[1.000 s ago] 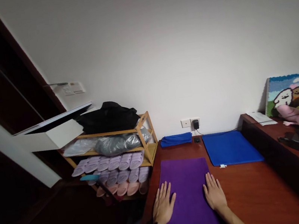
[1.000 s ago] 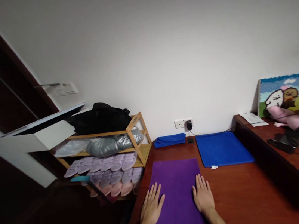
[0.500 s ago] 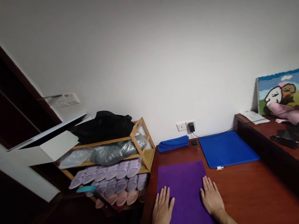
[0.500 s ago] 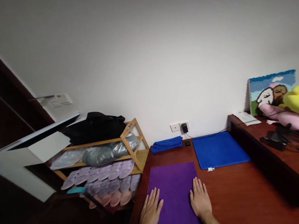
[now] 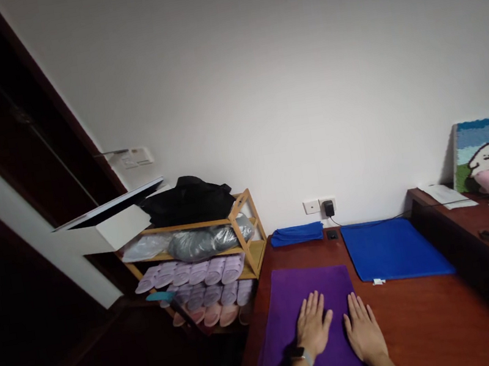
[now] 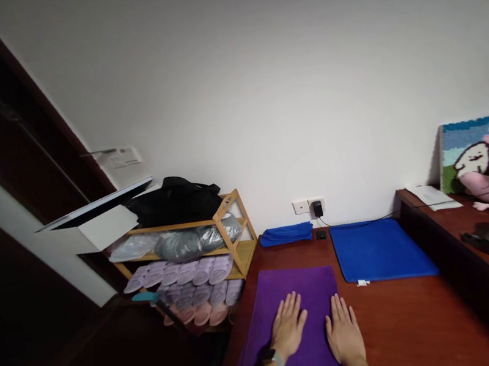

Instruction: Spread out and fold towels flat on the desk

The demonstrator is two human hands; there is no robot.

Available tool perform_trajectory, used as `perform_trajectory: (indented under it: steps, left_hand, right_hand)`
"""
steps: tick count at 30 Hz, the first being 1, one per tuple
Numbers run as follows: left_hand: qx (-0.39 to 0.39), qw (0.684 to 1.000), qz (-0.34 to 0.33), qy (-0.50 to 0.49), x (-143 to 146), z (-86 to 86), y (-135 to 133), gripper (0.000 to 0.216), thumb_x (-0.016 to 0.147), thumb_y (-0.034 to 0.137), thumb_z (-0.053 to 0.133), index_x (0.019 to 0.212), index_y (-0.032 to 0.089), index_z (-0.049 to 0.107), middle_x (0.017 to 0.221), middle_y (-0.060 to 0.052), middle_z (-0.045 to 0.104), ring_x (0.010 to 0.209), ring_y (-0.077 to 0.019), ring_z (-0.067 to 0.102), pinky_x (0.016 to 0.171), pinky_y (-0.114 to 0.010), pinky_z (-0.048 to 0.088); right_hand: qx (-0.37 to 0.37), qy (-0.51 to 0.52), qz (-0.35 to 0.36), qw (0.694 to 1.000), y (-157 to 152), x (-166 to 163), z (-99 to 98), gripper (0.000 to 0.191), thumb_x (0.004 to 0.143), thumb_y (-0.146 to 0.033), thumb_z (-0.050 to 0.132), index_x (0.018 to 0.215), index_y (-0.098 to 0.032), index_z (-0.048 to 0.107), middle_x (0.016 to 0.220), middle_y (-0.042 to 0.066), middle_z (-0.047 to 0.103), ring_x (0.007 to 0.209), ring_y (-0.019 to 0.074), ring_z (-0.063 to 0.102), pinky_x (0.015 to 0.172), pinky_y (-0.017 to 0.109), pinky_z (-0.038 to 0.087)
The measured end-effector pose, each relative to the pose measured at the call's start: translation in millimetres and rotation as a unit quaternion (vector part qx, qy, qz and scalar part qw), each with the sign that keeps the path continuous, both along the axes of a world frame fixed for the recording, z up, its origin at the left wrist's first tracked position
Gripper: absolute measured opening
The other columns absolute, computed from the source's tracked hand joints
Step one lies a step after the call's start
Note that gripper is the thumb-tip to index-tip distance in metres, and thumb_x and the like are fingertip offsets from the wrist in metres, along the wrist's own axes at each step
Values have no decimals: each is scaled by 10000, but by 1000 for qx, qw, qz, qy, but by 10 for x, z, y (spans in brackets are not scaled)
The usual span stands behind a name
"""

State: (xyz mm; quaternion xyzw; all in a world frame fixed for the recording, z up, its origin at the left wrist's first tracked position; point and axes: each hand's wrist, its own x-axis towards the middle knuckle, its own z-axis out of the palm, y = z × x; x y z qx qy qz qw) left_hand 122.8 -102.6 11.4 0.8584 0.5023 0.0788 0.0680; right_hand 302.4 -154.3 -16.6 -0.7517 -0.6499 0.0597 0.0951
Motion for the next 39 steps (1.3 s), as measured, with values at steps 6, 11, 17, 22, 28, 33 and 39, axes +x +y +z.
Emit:
perform_trajectory:
  steps: [6,11,17,22,28,33,39]
  left_hand:
    - [25,990,135,31,-989,18,269,691,1037,599,148,1593,214,291,1659,-66,294,1539,-232,241,1257,-478,228]
    - [56,989,136,26,-1155,-128,337,692,1035,604,179,1598,212,275,1660,-73,295,1536,-239,253,1250,-485,247]
    - [58,990,131,22,-1115,-136,341,708,1034,609,176,1589,188,300,1657,-78,303,1533,-239,261,1249,-474,251]
    - [69,989,131,26,-1137,-145,356,700,1032,609,204,1594,200,288,1656,-78,303,1529,-247,273,1245,-482,261]
    - [70,989,126,28,-1160,-163,343,665,1041,586,211,1597,226,278,1658,-55,302,1529,-237,273,1248,-479,268]
    - [51,989,133,41,-1123,-93,326,701,1037,605,183,1589,188,297,1660,-68,290,1533,-227,260,1256,-459,247]
    - [42,989,130,55,-1171,-97,368,664,1042,573,182,1592,217,289,1657,-57,296,1527,-227,272,1253,-480,251]
  right_hand:
    - [-15,2,-14,1000,-1,-15,66,696,990,-426,158,1580,-62,216,1667,75,178,1551,243,152,1269,455,135]
    - [-29,1,-16,999,20,-17,31,690,992,-431,169,1586,-82,214,1670,60,179,1550,239,154,1269,443,131]
    - [-24,23,-29,999,298,41,169,704,1004,-481,135,1594,-102,198,1674,53,184,1555,231,136,1267,431,126]
    - [-43,38,-34,998,646,129,284,686,1005,-449,164,1595,-98,192,1679,65,178,1556,223,129,1260,421,130]
    - [-4,16,-35,999,688,155,75,682,1000,-427,180,1597,-97,188,1682,71,156,1558,233,117,1261,434,100]
    - [-10,18,-14,1000,662,158,91,675,1004,-428,166,1596,-106,179,1684,47,150,1560,215,99,1267,421,83]
    - [-19,34,-16,999,682,157,140,677,1000,-427,158,1593,-102,192,1680,56,164,1559,217,109,1266,429,82]
